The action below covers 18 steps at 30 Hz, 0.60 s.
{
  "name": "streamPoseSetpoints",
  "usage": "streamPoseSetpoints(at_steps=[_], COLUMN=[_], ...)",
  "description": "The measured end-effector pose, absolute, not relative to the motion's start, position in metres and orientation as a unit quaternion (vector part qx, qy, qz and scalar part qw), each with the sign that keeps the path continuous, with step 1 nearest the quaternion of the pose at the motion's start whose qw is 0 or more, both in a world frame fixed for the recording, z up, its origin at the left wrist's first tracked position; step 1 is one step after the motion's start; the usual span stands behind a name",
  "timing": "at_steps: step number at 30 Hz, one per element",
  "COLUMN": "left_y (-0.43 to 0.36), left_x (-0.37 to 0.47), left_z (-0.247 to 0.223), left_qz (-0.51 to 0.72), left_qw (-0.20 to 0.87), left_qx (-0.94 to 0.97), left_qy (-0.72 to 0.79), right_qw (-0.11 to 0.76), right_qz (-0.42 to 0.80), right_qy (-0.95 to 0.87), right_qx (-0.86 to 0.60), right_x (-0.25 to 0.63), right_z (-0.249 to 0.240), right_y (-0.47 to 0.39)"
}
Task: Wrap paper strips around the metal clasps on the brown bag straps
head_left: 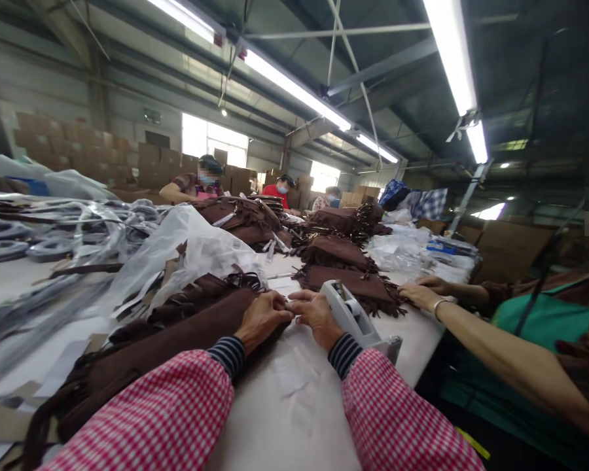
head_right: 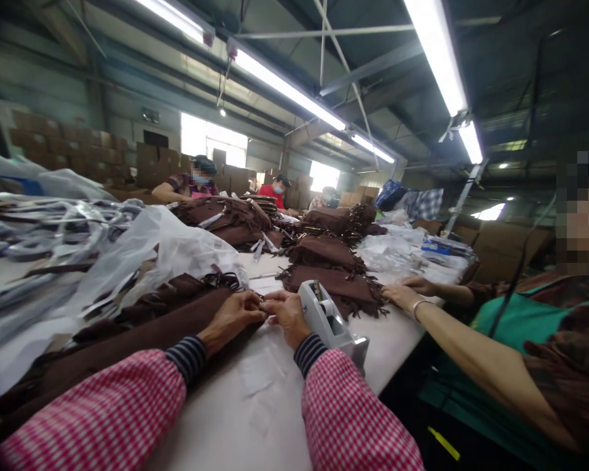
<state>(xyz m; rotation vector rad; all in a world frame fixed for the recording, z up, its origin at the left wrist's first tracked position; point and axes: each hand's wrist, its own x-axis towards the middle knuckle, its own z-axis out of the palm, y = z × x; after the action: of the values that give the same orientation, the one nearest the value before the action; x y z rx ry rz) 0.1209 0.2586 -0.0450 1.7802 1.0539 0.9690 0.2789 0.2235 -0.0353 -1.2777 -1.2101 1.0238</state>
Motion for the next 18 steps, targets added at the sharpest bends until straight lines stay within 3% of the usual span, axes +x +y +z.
streamPoseSetpoints(at_steps=[7, 18], left_y=[0.263, 0.261], left_x=[0.122, 0.124], left_z=[-0.055, -0.06], left_qz=[0.414, 0.431], left_qw=[0.413, 0.418], left_qx=[0.692, 0.685], left_qy=[0.422, 0.413], right_qw=[0.437, 0.338], right_qz=[0.394, 0.208], right_qy=[-0.598, -0.706], right_qx=[-0.545, -0.586], right_x=[0.287, 0.281], right_z=[-0.015, 0.002], right_y=[0.221, 0.212])
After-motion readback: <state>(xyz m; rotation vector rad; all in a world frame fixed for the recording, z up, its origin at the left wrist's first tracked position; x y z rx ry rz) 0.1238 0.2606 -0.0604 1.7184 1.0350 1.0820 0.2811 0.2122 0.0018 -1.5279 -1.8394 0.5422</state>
